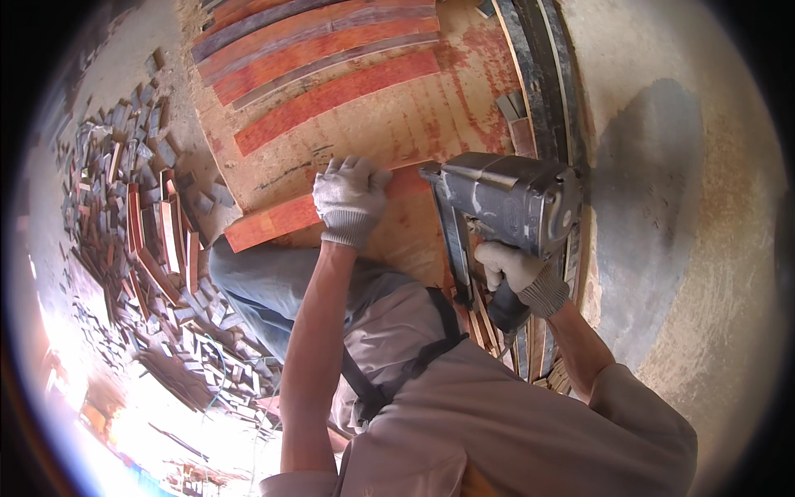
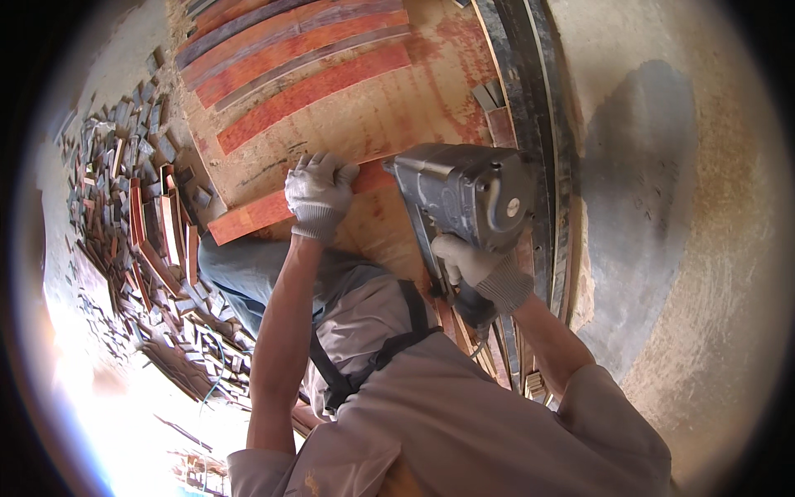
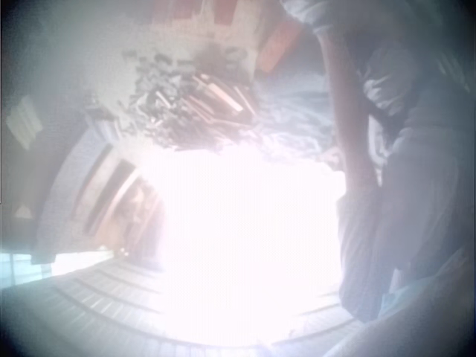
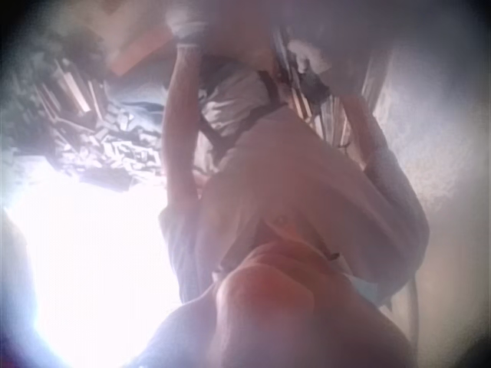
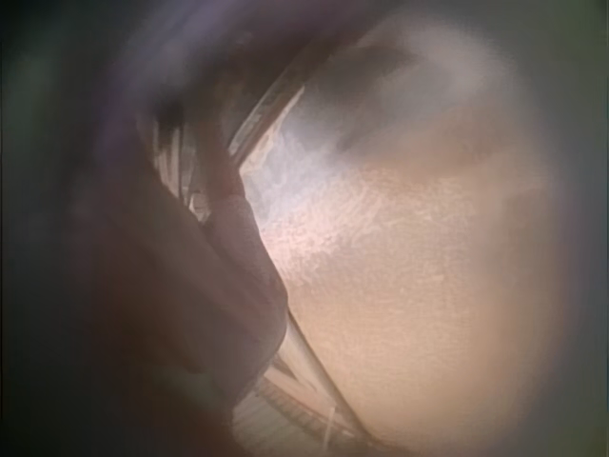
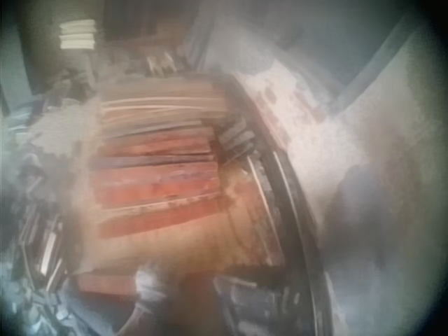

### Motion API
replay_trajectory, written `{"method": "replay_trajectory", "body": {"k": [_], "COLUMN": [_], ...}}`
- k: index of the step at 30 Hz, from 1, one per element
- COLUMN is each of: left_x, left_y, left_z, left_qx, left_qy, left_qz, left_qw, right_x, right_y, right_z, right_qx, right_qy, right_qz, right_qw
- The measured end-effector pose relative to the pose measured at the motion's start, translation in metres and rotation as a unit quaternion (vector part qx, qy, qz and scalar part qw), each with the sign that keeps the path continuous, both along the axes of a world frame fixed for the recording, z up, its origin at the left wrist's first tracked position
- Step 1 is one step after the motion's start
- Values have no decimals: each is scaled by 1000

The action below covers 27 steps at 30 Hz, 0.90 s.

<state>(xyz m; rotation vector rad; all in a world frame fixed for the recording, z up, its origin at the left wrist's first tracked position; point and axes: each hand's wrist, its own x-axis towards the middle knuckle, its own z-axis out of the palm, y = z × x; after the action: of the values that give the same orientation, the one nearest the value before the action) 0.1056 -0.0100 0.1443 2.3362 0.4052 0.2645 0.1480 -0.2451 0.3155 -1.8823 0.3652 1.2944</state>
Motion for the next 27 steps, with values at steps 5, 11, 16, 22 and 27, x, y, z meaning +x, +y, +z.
{"method": "replay_trajectory", "body": {"k": [5,11,16,22,27], "left_x": [-3,-4,-58,-143,-127], "left_y": [2,3,63,156,119], "left_z": [-1,-1,1,-23,-16], "left_qx": [-4,6,254,195,142], "left_qy": [6,24,51,446,257], "left_qz": [-14,-14,192,254,202], "left_qw": [1000,1000,947,835,934], "right_x": [-3,-3,-11,-19,-24], "right_y": [5,-5,-16,-22,-31], "right_z": [-8,-13,-25,-26,-24], "right_qx": [24,-42,-4,17,7], "right_qy": [-14,20,-38,-57,-64], "right_qz": [77,78,113,70,31], "right_qw": [997,996,993,996,997]}}
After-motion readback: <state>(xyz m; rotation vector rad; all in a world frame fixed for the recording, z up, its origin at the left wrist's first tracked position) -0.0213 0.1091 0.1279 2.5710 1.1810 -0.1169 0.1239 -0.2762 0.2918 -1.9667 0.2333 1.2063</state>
